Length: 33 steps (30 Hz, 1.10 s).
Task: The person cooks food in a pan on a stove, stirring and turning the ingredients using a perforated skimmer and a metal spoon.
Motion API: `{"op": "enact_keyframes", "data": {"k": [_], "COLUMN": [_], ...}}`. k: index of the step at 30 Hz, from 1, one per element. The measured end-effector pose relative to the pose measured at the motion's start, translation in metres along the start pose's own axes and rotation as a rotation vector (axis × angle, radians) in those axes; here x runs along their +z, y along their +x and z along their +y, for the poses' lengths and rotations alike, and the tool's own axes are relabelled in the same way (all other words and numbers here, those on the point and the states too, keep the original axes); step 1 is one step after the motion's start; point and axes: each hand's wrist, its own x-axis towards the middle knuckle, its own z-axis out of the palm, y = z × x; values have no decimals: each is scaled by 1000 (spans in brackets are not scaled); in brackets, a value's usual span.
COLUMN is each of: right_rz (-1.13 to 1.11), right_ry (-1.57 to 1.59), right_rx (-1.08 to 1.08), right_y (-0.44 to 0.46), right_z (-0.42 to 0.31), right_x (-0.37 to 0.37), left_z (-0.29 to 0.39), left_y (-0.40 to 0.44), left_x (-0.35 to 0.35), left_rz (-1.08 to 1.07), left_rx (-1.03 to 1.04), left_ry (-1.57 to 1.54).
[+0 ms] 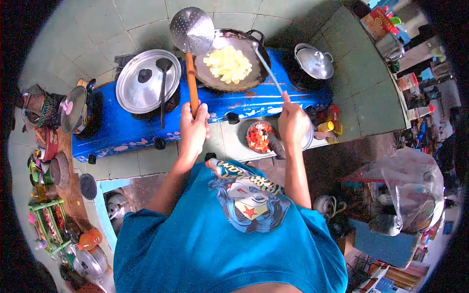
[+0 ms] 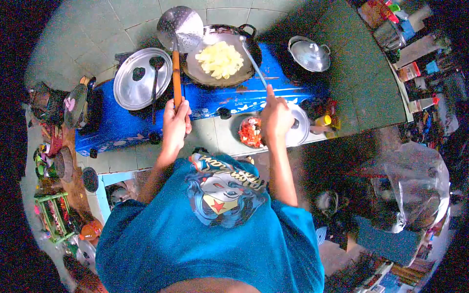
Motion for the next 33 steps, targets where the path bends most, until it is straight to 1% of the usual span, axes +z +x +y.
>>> {"op": "enact_keyframes", "data": {"k": [1,3,4,6,7,9,10,12,13,15,16,17,19,20,22,23,25,28,33], "right_rz": [36,47,50,34,-22,-234,-233,-331,-332,-355,-430,-433,-463,-468,-478,-489,-503,-526,-568], "right_ry": [48,108,108,-43,-9,43,40,334,335,665,817,815,953,967,988,1010,1021,1051,1089], "right_rx": [-33,74,74,-22,-11,98,99,285,290,383,498,508,570,585,591,596,626,661,666], "right_y": [5,15,15,8,4,0,0,4,2,2,5,6,6,5,4,3,3,2,-3], "right_z": [-1,-14,-14,-7,-4,-1,-1,-3,1,14,2,-3,-8,-8,-6,-5,-9,-7,-8], "right_x": [-5,-21,-13,17,24,26,24,20,27,46,29,23,16,16,18,18,12,11,12], "left_z": [1,6,8,10,11,12,12,8,7,5,3,1,-2,-7,-22,-27,-34,-39,-39], "left_y": [1,3,4,7,8,10,8,11,11,11,10,10,10,12,15,16,18,19,19], "left_x": [-1,-1,-2,-5,-6,-9,-13,-17,-21,-25,-26,-29,-34,-34,-35,-35,-34,-33,-36], "left_rz": [-3,-15,-30,-49,-57,-63,-91,-117,-120,-150,-156,-158,-218,-220,-196,-196,-163,-127,-142], "left_rx": [12,16,27,39,38,46,53,74,72,61,74,65,39,38,234,229,336,369,348], "left_ry": [-3,-7,-12,-10,-11,-20,19,59,63,205,223,227,316,316,466,464,603,639,689]}}
